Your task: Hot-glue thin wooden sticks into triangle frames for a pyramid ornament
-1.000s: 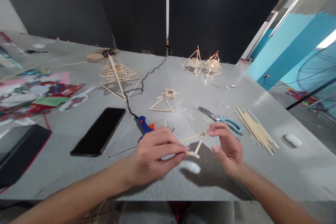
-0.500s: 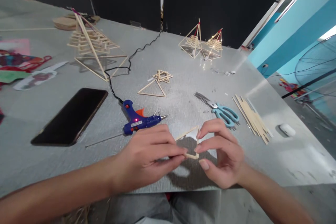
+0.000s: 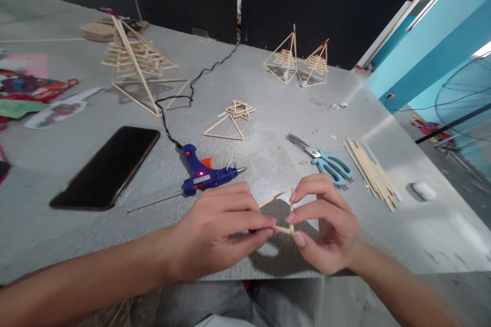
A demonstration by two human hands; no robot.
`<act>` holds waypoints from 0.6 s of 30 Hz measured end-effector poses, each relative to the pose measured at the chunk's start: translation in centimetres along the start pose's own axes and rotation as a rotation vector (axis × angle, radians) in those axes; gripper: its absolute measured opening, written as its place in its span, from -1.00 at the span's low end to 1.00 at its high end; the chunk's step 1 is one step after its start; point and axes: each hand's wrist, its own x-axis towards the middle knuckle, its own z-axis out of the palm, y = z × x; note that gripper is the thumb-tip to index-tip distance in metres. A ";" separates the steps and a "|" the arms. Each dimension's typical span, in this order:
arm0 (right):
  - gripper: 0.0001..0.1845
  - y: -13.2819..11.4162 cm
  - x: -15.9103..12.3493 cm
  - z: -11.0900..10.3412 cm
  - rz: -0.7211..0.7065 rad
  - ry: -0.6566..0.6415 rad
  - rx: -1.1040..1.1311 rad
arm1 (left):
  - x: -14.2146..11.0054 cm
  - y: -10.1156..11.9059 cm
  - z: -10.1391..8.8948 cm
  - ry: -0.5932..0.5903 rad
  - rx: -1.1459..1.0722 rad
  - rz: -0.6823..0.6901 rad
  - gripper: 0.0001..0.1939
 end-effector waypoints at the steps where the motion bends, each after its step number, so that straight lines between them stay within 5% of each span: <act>1: -0.81 0.0 0.0 0.0 -0.004 0.000 -0.006 | 0.0 0.0 0.0 -0.003 0.000 -0.005 -0.91; 18: -0.69 0.9 0.2 -0.9 -0.281 0.002 -0.317 | 0.3 0.3 0.3 -0.005 -0.171 -0.110 -0.87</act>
